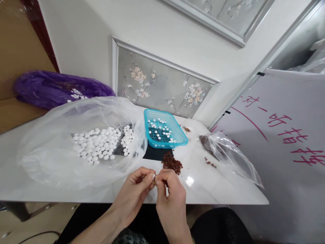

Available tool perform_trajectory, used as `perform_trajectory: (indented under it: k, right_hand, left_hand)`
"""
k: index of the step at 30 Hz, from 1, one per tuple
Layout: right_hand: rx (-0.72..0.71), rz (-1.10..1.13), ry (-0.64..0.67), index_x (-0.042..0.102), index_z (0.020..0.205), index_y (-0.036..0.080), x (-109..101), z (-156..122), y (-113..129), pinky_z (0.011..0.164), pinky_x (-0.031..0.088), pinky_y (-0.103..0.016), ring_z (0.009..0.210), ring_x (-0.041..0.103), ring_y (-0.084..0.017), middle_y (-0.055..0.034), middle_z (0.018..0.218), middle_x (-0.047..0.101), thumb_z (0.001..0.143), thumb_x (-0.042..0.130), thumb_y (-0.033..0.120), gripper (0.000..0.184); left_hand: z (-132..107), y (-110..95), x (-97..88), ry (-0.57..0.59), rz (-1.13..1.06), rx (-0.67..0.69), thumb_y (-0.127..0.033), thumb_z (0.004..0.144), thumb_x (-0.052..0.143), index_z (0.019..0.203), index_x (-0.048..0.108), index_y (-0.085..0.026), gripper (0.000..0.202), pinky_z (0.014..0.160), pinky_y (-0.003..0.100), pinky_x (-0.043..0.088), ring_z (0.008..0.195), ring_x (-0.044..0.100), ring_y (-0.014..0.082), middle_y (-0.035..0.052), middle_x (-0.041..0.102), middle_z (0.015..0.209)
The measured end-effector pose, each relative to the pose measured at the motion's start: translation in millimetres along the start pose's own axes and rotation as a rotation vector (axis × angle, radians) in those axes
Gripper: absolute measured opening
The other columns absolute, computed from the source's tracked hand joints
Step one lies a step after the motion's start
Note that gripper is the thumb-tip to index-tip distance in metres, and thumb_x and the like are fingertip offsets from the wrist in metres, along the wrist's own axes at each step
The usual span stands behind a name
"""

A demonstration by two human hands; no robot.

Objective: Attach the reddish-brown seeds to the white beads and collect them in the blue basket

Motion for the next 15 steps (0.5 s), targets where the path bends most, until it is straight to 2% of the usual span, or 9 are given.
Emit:
perform_trajectory:
  k: [3,5,7,9,15]
  right_hand:
    - [0.091,0.071,0.043,0.051,0.076,0.02,-0.7,2.2,-3.8,0.068,0.046,-0.025,0.073,0.055,-0.014,-0.0006,0.076,0.054,0.09,0.045,0.016,0.015]
    - [0.185,0.204,0.118,0.055,0.088,0.02,-0.9,3.3,-8.3,0.065,0.048,-0.024,0.07,0.055,-0.013,0.0002,0.076,0.055,0.089,0.048,0.019,0.007]
    - [0.23,0.304,0.204,0.058,0.104,0.02,-1.9,4.3,-9.5,0.066,0.05,-0.024,0.071,0.057,-0.013,-0.0003,0.079,0.056,0.09,0.048,0.023,0.018]
    - [0.217,0.318,0.272,0.06,0.113,0.021,-4.1,5.8,-7.6,0.069,0.05,-0.025,0.074,0.057,-0.014,-0.0018,0.083,0.057,0.091,0.046,0.025,0.025]
    - [0.188,0.295,0.334,0.068,0.106,0.023,-5.2,7.6,-3.6,0.072,0.049,-0.025,0.079,0.057,-0.015,-0.0029,0.085,0.056,0.091,0.047,0.022,0.025]
  left_hand:
    - [-0.3,-1.1,1.0,0.017,0.016,-0.001,-0.023,0.073,0.072,0.072,0.068,-0.016,0.008,0.073,0.019,0.045,0.073,0.054,0.0085,-0.0006,0.062,0.076]
    - [-0.6,-1.5,2.6,0.036,0.025,-0.008,-0.023,0.074,0.071,0.076,0.068,-0.015,0.009,0.07,0.019,0.046,0.069,0.054,0.0079,-0.0003,0.062,0.074]
    - [-1.1,-1.4,5.1,0.063,0.022,-0.019,-0.024,0.075,0.07,0.084,0.067,-0.017,0.012,0.067,0.02,0.046,0.062,0.052,0.0069,-0.0013,0.06,0.07]
    - [-2.0,-1.0,7.0,0.085,0.018,-0.026,-0.025,0.076,0.07,0.093,0.064,-0.019,0.019,0.065,0.021,0.047,0.058,0.051,0.0069,-0.0027,0.059,0.067]
    - [-3.0,2.7,3.7,0.073,0.049,-0.043,-0.021,0.076,0.07,0.101,0.055,-0.022,0.03,0.068,0.022,0.047,0.059,0.053,0.0065,-0.0042,0.06,0.067]
Point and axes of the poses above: each hand's wrist, its own z-axis towards the middle knuckle, its own x-axis out of the palm, y = z × x, the point moved 6 cm from there along z, towards the middle knuckle
